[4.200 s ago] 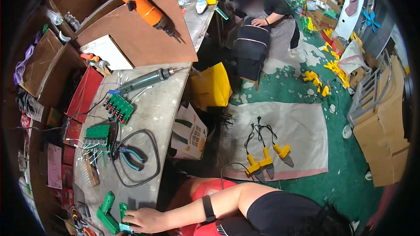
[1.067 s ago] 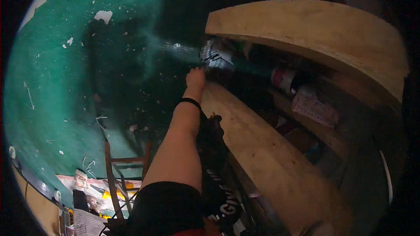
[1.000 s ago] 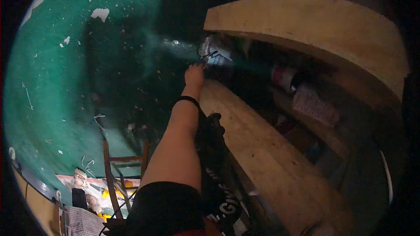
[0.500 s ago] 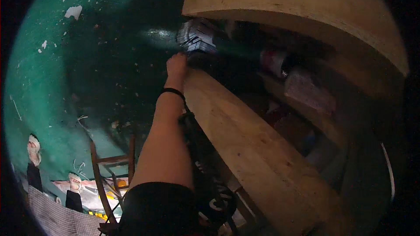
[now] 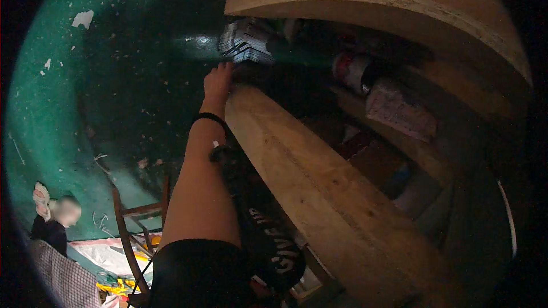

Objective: The user is assembling a green electronic device, likely a heat gun or soldering tool, involving disassembly, wire routing, and soldering.

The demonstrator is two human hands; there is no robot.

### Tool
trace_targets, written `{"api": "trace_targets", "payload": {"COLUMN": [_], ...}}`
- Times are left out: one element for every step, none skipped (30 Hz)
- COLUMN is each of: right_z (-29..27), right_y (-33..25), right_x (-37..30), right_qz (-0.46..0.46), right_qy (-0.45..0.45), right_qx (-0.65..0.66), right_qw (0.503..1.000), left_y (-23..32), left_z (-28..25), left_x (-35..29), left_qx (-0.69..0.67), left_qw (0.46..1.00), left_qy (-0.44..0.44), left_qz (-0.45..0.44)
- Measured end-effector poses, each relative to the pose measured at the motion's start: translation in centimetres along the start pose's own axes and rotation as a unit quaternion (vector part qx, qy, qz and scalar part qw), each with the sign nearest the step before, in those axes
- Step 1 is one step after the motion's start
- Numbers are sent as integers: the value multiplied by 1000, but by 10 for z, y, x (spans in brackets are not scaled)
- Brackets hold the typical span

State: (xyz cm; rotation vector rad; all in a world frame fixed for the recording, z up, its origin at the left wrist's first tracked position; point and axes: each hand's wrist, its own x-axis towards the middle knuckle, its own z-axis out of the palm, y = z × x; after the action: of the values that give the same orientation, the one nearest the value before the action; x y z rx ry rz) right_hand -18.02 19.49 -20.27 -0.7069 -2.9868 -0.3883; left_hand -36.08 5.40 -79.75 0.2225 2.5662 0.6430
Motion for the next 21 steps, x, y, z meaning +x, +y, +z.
{"api": "trace_targets", "payload": {"right_z": [0,-1,-1,-2,-2,-2,-2,-2,-2,-2,-2,-2,-2,-2,-3,-3,-4,-4,-5,-5,-5], "right_y": [1,1,2,3,3,3,3,3,4,5,5,6,7,7,8,9,10,11,11,12,13], "right_x": [1,2,2,3,3,3,4,4,4,4,5,5,6,6,7,7,8,9,9,11,11], "right_qz": [-2,-3,-4,-5,-6,-7,-8,-9,-10,-10,-11,-12,-13,-14,-14,-15,-16,-16,-16,-17,-18], "right_qy": [-2,-4,-6,-7,-9,-11,-13,-15,-17,-18,-20,-22,-24,-26,-29,-32,-34,-36,-38,-39,-40], "right_qx": [-2,-4,-7,-10,-12,-13,-14,-15,-17,-19,-22,-23,-25,-27,-29,-31,-33,-36,-38,-40,-41], "right_qw": [1000,1000,1000,1000,1000,1000,1000,1000,1000,1000,1000,999,999,999,999,999,999,999,998,998,998], "left_y": [2,4,7,9,9,5,2,1,1,1,2,0,-1,-2,-3,-4,-5,-5,-5,-5,-5], "left_z": [0,0,-3,-5,-1,1,3,5,5,5,6,7,8,9,10,12,13,15,16,17,16], "left_x": [2,2,3,3,1,-3,-6,-7,-7,-8,-8,-7,-7,-5,-2,-1,-1,-1,-1,-1,-1], "left_qx": [3,3,0,-3,-4,-6,-9,-8,-5,-2,-3,-7,-11,-11,0,12,12,19,26,26,16], "left_qw": [1000,1000,1000,999,999,1000,998,998,999,999,999,1000,1000,1000,1000,1000,1000,999,999,999,999], "left_qy": [-6,-7,-11,-16,-17,22,60,60,42,24,23,19,16,15,10,6,4,6,9,9,18], "left_qz": [-16,-16,-29,-41,-41,-13,15,15,19,24,25,19,13,13,13,12,13,26,40,40,41]}}
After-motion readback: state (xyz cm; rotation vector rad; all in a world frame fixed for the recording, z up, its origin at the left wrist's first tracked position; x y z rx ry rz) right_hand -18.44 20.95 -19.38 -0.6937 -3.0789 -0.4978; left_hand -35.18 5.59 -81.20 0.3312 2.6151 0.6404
